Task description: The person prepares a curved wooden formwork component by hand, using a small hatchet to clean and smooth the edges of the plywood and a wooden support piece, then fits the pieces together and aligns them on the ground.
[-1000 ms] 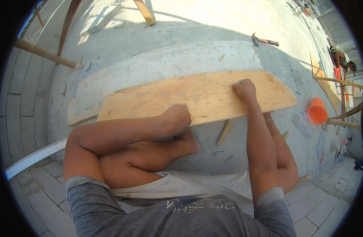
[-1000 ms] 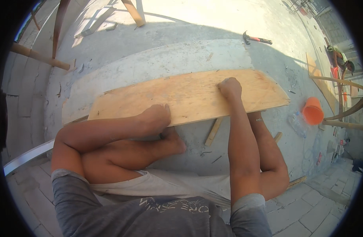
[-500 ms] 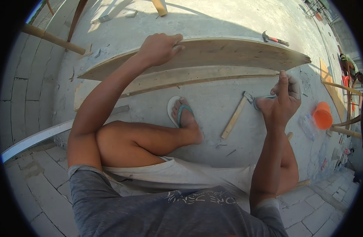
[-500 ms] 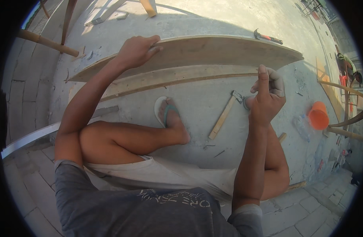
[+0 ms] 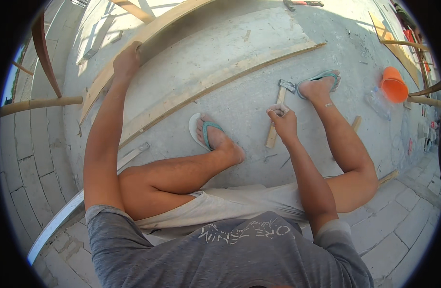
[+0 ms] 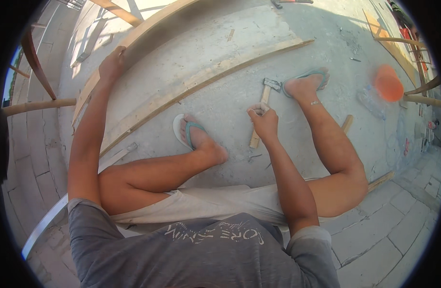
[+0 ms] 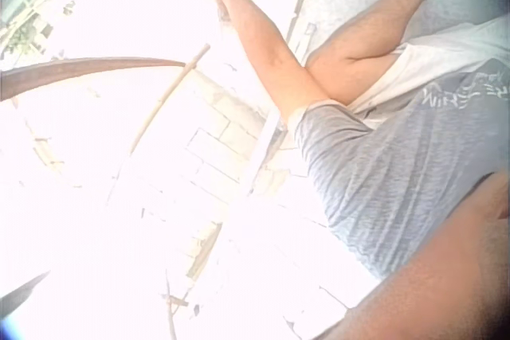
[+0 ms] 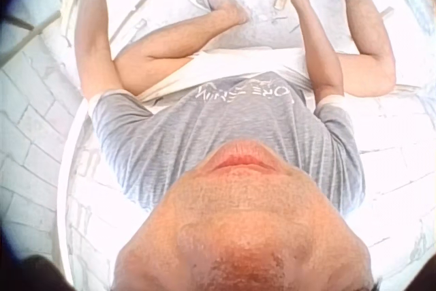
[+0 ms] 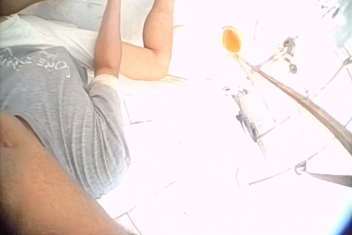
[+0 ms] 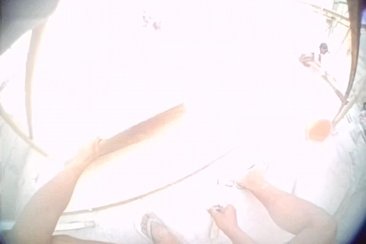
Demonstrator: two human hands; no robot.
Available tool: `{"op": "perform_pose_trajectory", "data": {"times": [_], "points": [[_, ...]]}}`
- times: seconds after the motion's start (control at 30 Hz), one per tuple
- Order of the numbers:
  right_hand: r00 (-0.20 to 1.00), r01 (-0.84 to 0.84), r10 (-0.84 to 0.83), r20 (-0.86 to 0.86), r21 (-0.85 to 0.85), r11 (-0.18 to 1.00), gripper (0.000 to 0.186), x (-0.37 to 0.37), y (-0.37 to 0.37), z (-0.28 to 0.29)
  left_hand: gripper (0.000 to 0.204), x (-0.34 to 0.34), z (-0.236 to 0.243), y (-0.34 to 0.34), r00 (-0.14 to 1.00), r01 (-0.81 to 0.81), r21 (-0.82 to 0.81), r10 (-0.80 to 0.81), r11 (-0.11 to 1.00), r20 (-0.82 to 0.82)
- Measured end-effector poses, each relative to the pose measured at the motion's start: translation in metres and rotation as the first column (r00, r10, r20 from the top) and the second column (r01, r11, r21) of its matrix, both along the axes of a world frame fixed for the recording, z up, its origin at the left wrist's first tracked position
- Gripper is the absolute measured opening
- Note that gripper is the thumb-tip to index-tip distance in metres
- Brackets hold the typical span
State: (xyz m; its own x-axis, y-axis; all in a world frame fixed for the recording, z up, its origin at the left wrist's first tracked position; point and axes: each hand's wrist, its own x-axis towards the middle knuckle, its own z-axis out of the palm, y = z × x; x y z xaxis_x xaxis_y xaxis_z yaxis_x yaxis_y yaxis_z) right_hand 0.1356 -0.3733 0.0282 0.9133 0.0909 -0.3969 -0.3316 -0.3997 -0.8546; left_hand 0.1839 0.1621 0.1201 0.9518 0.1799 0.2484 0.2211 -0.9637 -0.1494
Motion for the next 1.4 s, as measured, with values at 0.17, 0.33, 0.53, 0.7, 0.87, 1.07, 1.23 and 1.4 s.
{"op": "perform_pose_trajectory", "data": {"times": [0.17, 0.33, 0.53, 0.7, 0.87, 1.07, 1.23, 1.4], "points": [[0.987, 0.058, -0.041, -0.155, 0.107, 0.993, 0.02, -0.011, 0.02, -0.007, 0.05, 0.007, -0.008, -0.055, 0.891, 0.13, -0.514, -0.327, 0.848, -0.315], [0.866, 0.45, -0.309, -0.393, 0.342, 0.825, 0.023, 0.015, 0.019, -0.022, 0.038, 0.035, -0.015, -0.185, 0.52, 0.045, -0.754, -0.66, 0.656, -0.542], [0.754, 0.642, -0.416, -0.509, 0.436, 0.63, 0.028, 0.022, 0.012, -0.026, 0.038, -0.011, -0.087, -0.341, 0.732, -0.376, -0.926, -0.617, -0.016, -0.287], [0.802, 0.574, -0.332, -0.496, 0.49, 0.656, 0.025, 0.015, 0.001, -0.032, 0.027, -0.055, -0.134, -0.407, 0.956, -0.292, -0.757, -0.202, -0.584, -0.213], [0.807, 0.512, -0.281, -0.519, 0.38, 0.77, 0.023, 0.004, -0.003, -0.047, 0.02, -0.066, -0.155, -0.409, 0.976, -0.216, -0.797, -0.093, -0.564, -0.198], [0.999, 0.032, -0.018, 0.036, -0.436, 0.899, 0.048, -0.021, -0.011, -0.058, 0.02, -0.064, -0.176, -0.372, 0.955, -0.293, -0.932, 0.015, 0.215, -0.297], [0.992, -0.036, 0.096, 0.079, -0.554, 0.832, 0.064, -0.029, -0.013, -0.056, 0.016, -0.073, -0.187, -0.382, 0.984, -0.171, -0.821, 0.059, 0.545, -0.166], [0.999, -0.043, 0.054, 0.004, -0.563, 0.825, 0.061, -0.016, -0.032, -0.075, 0.023, -0.08, -0.197, -0.376, 0.995, -0.078, -0.942, 0.087, 0.326, -0.052]]}}
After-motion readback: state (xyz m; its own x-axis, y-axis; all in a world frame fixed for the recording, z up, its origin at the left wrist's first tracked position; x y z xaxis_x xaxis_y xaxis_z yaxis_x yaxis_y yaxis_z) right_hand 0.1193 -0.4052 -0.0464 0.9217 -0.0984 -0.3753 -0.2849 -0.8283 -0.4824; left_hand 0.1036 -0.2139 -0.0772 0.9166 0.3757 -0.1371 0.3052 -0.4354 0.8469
